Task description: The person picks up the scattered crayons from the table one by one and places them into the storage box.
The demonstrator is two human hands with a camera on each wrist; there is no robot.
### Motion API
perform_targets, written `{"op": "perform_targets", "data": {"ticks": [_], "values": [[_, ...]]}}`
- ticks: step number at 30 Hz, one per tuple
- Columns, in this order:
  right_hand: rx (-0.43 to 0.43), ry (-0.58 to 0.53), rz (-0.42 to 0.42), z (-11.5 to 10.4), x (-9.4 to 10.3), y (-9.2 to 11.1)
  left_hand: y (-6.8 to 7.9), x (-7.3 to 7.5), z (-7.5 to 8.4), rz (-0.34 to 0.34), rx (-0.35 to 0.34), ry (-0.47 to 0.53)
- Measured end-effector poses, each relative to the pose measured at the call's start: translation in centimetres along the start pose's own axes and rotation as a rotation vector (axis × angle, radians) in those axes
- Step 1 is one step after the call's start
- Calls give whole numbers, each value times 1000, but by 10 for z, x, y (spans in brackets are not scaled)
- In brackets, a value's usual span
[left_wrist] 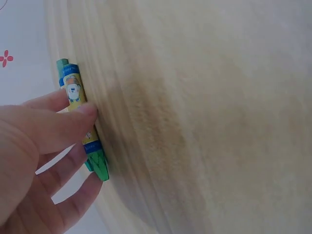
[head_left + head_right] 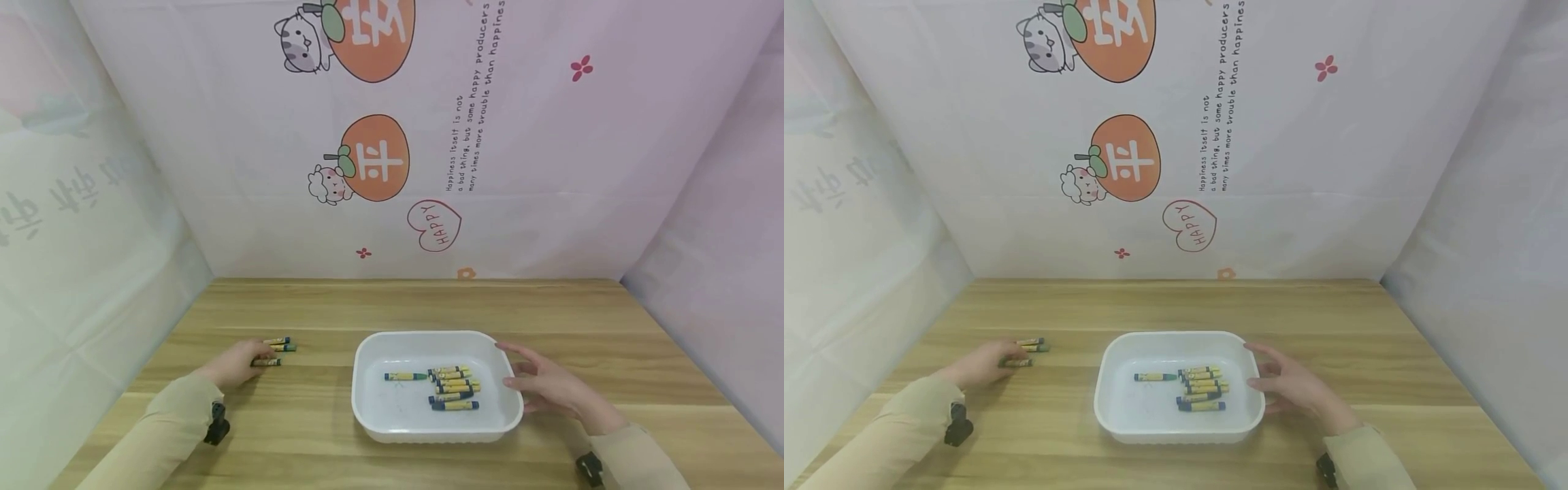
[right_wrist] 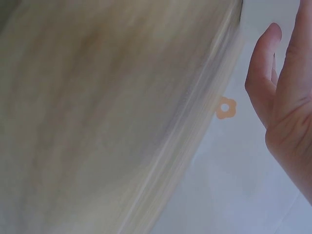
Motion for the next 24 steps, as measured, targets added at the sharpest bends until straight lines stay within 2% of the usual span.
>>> {"op": "perform_targets", "data": {"ticks": [9, 15, 20, 24], "values": [[7, 2, -5, -2, 0, 1, -1, -4, -6, -19, 16, 53], [6, -1, -3, -2, -1, 0, -7, -11, -5, -72, 10, 166], [4, -3, -2, -2, -1, 0, -13, -8, 16, -117, 10, 304], [12, -6, -3, -2, -1, 1, -22, -4, 43, -126, 6, 345]]}}
Point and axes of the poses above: each hand's wrist, its own y-axis away from the middle knuckle, its own x-axis out of the back of the hand, z = x × y, the point moved 8 cm from there along -y, towards the middle knuckle, and after that the axes turned 10 degrees about y, right-handed, at the moved point
